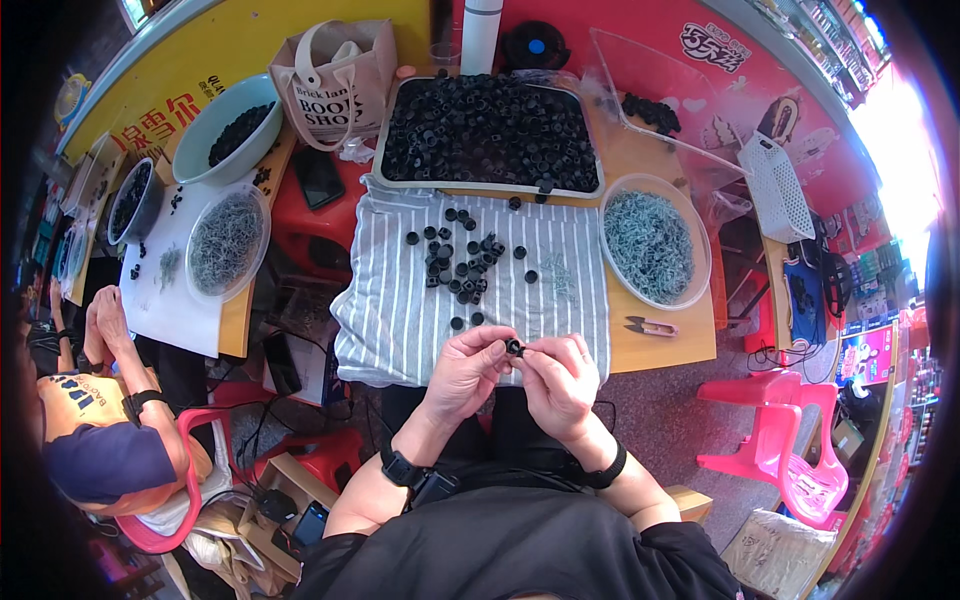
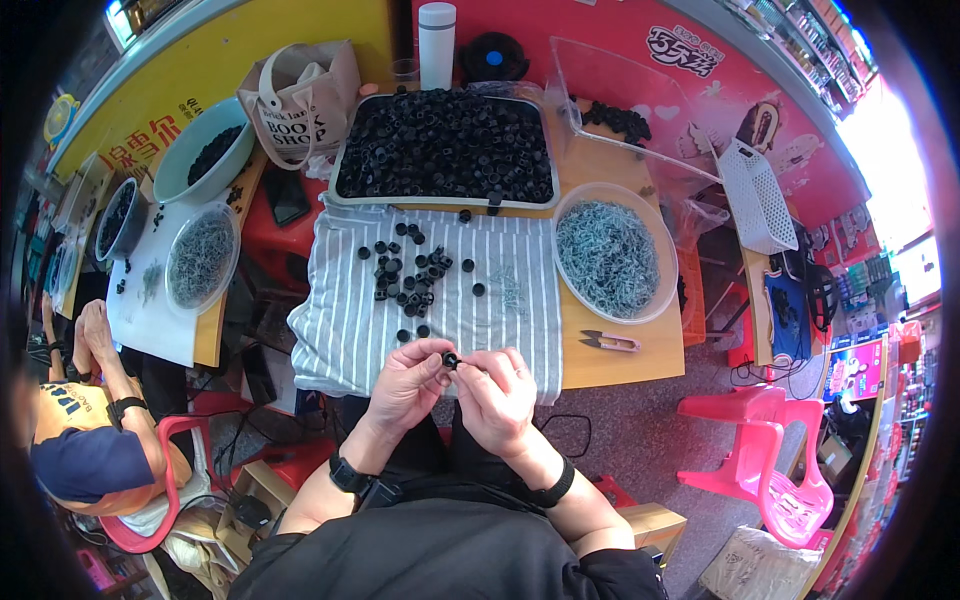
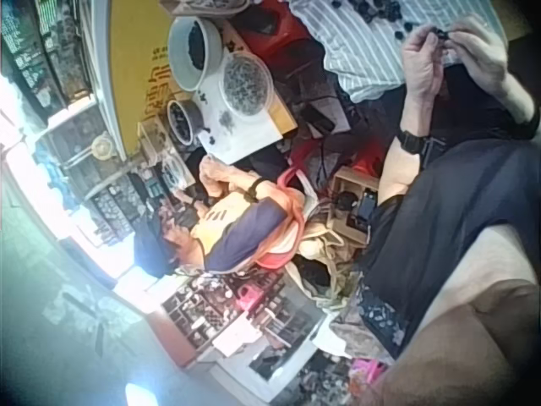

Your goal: Sorting small black circular parts and light blue fragments into various containers on a workbench.

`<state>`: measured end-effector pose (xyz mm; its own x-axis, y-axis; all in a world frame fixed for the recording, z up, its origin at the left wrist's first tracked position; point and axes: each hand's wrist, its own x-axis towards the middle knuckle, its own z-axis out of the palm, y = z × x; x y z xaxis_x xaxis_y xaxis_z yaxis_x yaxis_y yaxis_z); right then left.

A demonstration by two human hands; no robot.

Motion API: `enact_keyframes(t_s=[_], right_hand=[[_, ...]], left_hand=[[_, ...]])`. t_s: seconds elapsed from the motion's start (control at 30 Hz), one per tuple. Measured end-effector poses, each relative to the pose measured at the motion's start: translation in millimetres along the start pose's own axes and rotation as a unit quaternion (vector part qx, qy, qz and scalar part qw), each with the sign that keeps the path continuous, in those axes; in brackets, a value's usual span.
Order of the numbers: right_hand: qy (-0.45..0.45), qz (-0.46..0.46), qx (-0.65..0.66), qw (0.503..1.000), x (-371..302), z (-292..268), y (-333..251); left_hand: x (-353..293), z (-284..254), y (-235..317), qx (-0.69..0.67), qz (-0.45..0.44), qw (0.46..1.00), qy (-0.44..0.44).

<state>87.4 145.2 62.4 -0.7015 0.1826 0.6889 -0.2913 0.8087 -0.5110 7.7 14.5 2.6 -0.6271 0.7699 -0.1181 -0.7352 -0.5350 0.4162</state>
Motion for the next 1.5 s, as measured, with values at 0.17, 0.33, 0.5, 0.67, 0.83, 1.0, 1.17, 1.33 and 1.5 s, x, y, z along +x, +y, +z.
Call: enact_keyframes(t_s=[0.17, 0.33, 0.5, 0.67, 0.83, 1.0, 1.17, 1.33, 1.5], right_hand=[[-0.004, -0.006, -0.013, 1.000, 1, -1, -1], [-0.019, -0.012, -0.024, 0.999, 0, 0, 1], [-0.023, -0.024, -0.041, 0.999, -1, 1, 2], [-0.017, -0.020, -0.034, 0.999, -5, 4, 2], [-0.017, -0.034, -0.027, 0.999, -6, 6, 3], [-0.039, -0.055, -0.022, 0.997, -7, 6, 4], [-0.034, -0.052, -0.023, 0.998, -8, 6, 4], [-0.027, -0.051, -0.029, 0.998, -10, 7, 3], [-0.037, -0.071, -0.034, 0.996, -11, 11, 3]], left_hand=[[0, 0, 0, 0.001, 0.002, 1.000, -0.004], [0, 1, 0, 0.002, 0.003, 1.000, -0.007], [-1, 1, -1, 0.016, 0.007, 1.000, -0.001], [-1, 1, -1, 0.019, 0.009, 1.000, 0.004], [-2, 2, -2, 0.024, 0.006, 1.000, 0.019], [-2, 0, -3, 0.018, 0.004, 1.000, 0.024], [-1, -2, -5, 0.024, 0.022, 0.999, 0.012], [-2, 1, -4, 0.023, 0.027, 0.999, 0.013], [-2, 1, -6, 0.035, 0.033, 0.998, 0.030]])
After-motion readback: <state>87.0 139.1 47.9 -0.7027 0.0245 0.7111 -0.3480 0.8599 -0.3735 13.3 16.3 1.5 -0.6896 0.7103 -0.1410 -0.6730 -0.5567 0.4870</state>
